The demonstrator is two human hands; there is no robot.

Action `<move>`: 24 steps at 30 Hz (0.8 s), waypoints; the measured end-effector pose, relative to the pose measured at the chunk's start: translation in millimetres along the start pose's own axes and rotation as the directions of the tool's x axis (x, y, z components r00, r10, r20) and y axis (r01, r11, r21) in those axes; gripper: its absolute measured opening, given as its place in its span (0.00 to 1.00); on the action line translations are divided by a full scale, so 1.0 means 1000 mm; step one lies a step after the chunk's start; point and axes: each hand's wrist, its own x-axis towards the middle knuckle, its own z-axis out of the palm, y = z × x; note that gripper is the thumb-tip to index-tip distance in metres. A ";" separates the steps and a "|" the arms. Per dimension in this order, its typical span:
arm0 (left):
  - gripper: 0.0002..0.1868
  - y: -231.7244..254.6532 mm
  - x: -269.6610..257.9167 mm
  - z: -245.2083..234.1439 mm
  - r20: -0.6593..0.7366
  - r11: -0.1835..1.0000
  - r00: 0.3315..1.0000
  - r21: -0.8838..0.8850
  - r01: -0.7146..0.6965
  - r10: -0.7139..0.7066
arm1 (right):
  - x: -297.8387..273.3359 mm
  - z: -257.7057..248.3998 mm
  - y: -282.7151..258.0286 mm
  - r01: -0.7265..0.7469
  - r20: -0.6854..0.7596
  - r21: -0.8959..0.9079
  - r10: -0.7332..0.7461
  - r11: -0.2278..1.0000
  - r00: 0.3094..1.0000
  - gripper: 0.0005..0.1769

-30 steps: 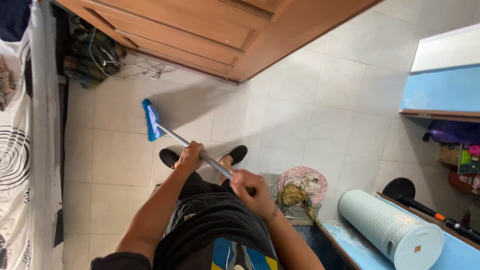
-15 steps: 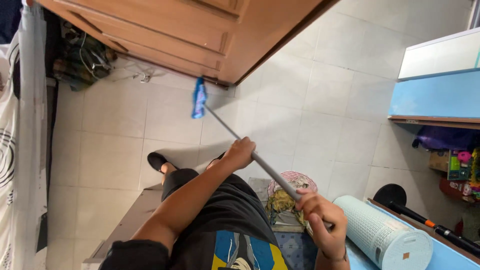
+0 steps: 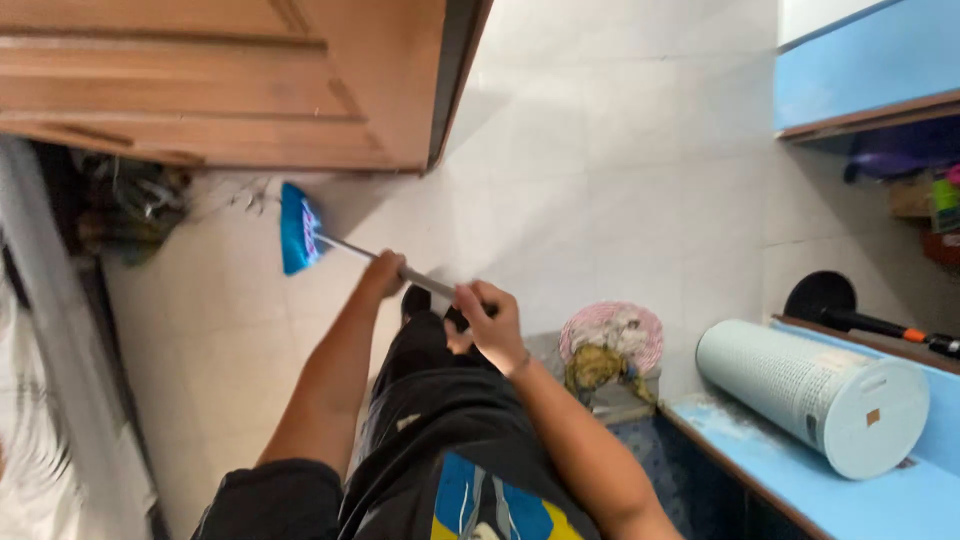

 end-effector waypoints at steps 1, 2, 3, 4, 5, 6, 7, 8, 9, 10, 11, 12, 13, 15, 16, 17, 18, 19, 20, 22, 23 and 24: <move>0.09 0.022 0.012 0.005 0.003 0.999 1.000 -0.009 -0.030 0.030 | 0.003 -0.009 -0.017 -0.023 -0.130 -0.103 0.009 0.994 0.991 0.29; 0.10 0.037 0.002 0.019 0.030 0.999 0.999 -0.019 -0.040 0.040 | -0.009 -0.012 -0.035 -0.087 -0.262 -0.186 0.036 0.979 0.965 0.27; 0.10 0.060 0.013 0.017 0.041 0.999 0.998 -0.018 -0.037 0.038 | -0.004 -0.018 -0.053 -0.097 -0.267 -0.183 0.045 0.978 0.963 0.27; 0.10 0.087 0.019 0.022 0.046 0.996 0.996 -0.047 -0.075 0.077 | -0.005 -0.026 -0.071 -0.094 -0.301 -0.238 0.019 0.967 0.953 0.27; 0.10 0.116 0.024 0.028 0.051 0.991 0.992 -0.077 -0.111 0.115 | -0.006 -0.034 -0.092 -0.094 -0.333 -0.293 -0.009 0.952 0.943 0.28; 0.10 0.134 0.035 0.043 0.032 0.989 0.991 -0.079 -0.127 0.130 | -0.010 -0.051 -0.096 -0.074 -0.328 -0.304 -0.032 0.950 0.944 0.28; 0.09 0.154 0.045 0.057 0.035 0.976 0.983 -0.130 -0.175 0.181 | -0.013 -0.067 -0.102 -0.062 -0.334 -0.378 -0.074 0.924 0.940 0.28; 0.08 0.172 0.055 0.071 0.034 0.960 0.974 -0.181 -0.214 0.224 | -0.015 -0.084 -0.107 -0.052 -0.331 -0.446 -0.111 0.893 0.937 0.28; 0.08 0.199 0.065 0.071 0.014 0.958 0.973 -0.182 -0.223 0.229 | -0.011 -0.103 -0.117 -0.032 -0.319 -0.453 -0.129 0.891 0.939 0.28; 0.08 0.224 0.068 0.076 0.007 0.953 0.969 -0.179 -0.243 0.248 | -0.013 -0.121 -0.127 -0.018 -0.317 -0.449 -0.140 0.893 0.938 0.29; 0.08 0.250 0.072 0.082 0.000 0.949 0.963 -0.175 -0.264 0.268 | -0.013 -0.141 -0.136 -0.005 -0.316 -0.445 -0.152 0.895 0.936 0.30; 0.08 0.276 0.070 0.079 -0.011 0.949 0.965 -0.178 -0.259 0.261 | -0.014 -0.166 -0.146 0.002 -0.303 -0.446 -0.154 0.895 0.940 0.30; 0.09 0.304 0.069 0.077 -0.034 0.951 0.968 -0.180 -0.249 0.247 | -0.014 -0.193 -0.155 0.036 -0.289 -0.445 -0.182 0.895 0.940 0.30; 0.10 0.348 0.055 0.078 -0.052 0.956 0.974 -0.189 -0.225 0.219 | -0.025 -0.241 -0.173 0.061 -0.269 -0.439 -0.196 0.896 0.943 0.30; 0.11 0.375 0.049 0.078 -0.039 0.955 0.978 -0.210 -0.207 0.204 | -0.029 -0.269 -0.186 0.125 -0.229 -0.365 -0.219 0.923 0.949 0.29; 0.12 0.401 0.044 0.078 -0.026 0.954 0.982 -0.231 -0.190 0.189 | -0.033 -0.297 -0.200 0.184 -0.191 -0.284 -0.243 0.941 0.951 0.29; 0.12 0.421 0.026 0.067 -0.034 0.953 0.985 -0.252 -0.170 0.167 | -0.037 -0.325 -0.209 0.176 -0.164 -0.284 -0.229 0.942 0.959 0.29; 0.13 0.440 0.007 0.057 -0.036 0.955 0.987 -0.250 -0.160 0.156 | -0.040 -0.352 -0.218 0.219 -0.070 -0.215 -0.239 0.952 0.969 0.29; 0.13 0.455 -0.012 0.044 -0.037 0.959 0.988 -0.238 -0.153 0.148 | -0.044 -0.377 -0.225 0.255 0.014 -0.134 -0.255 0.958 0.967 0.29; 0.09 0.462 -0.022 0.053 -0.032 0.958 0.997 -0.275 -0.078 0.072 | -0.032 -0.394 -0.240 0.221 0.128 -0.115 -0.206 0.969 0.970 0.25; 0.07 0.465 -0.028 0.057 -0.019 0.954 1.000 -0.300 -0.020 0.015 | -0.027 -0.400 -0.247 0.194 0.224 -0.105 -0.167 0.975 0.960 0.22; 0.07 0.453 -0.027 0.073 -0.042 0.948 0.999 -0.320 -0.005 -0.009 | -0.021 -0.406 -0.228 0.196 0.261 -0.100 -0.165 0.975 0.951 0.22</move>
